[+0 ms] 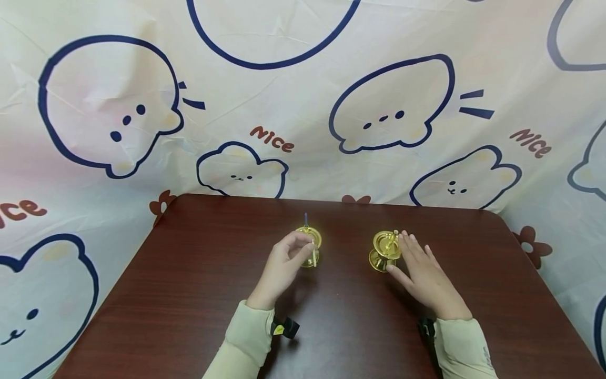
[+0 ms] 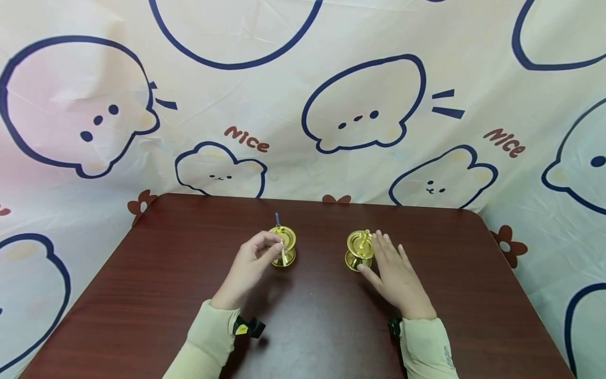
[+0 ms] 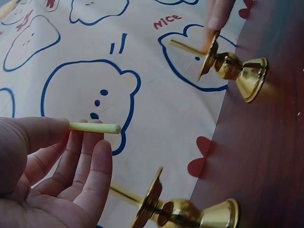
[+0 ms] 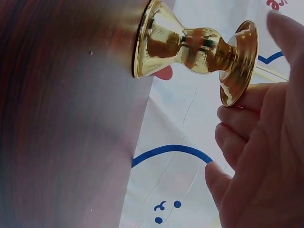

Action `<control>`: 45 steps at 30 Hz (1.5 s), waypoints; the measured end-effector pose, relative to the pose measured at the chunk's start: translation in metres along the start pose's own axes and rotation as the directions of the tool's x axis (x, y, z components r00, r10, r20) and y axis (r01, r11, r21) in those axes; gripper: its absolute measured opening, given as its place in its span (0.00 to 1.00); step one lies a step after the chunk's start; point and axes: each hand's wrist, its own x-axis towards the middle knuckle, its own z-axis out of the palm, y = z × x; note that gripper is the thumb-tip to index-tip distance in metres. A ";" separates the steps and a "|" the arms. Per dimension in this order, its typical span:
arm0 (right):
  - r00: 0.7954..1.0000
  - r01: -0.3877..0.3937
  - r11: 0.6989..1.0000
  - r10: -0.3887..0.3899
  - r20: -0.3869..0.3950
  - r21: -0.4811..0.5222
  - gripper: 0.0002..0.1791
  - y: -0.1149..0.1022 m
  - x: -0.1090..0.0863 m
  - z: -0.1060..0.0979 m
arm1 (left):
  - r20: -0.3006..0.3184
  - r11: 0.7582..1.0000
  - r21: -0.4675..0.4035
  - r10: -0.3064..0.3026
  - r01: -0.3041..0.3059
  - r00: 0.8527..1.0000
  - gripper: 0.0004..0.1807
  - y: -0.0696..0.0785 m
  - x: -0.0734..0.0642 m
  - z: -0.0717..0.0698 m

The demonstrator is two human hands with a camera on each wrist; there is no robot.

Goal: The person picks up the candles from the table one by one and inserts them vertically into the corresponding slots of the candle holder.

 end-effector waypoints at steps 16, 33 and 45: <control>0.999 0.043 0.999 -0.042 -0.020 0.024 0.39 0.001 0.001 0.004 | 0.020 0.999 0.034 -0.015 0.015 1.000 0.11 -0.008 -0.001 0.028; 0.999 0.037 0.999 -0.036 -0.030 0.032 0.39 0.000 0.001 0.004 | -0.023 0.998 -0.008 0.055 -0.055 0.998 0.10 -0.008 0.021 0.057; 0.999 0.020 1.000 -0.020 -0.028 0.012 0.41 0.002 -0.001 0.000 | -0.042 0.996 0.012 0.086 -0.086 0.995 0.09 -0.004 0.038 0.078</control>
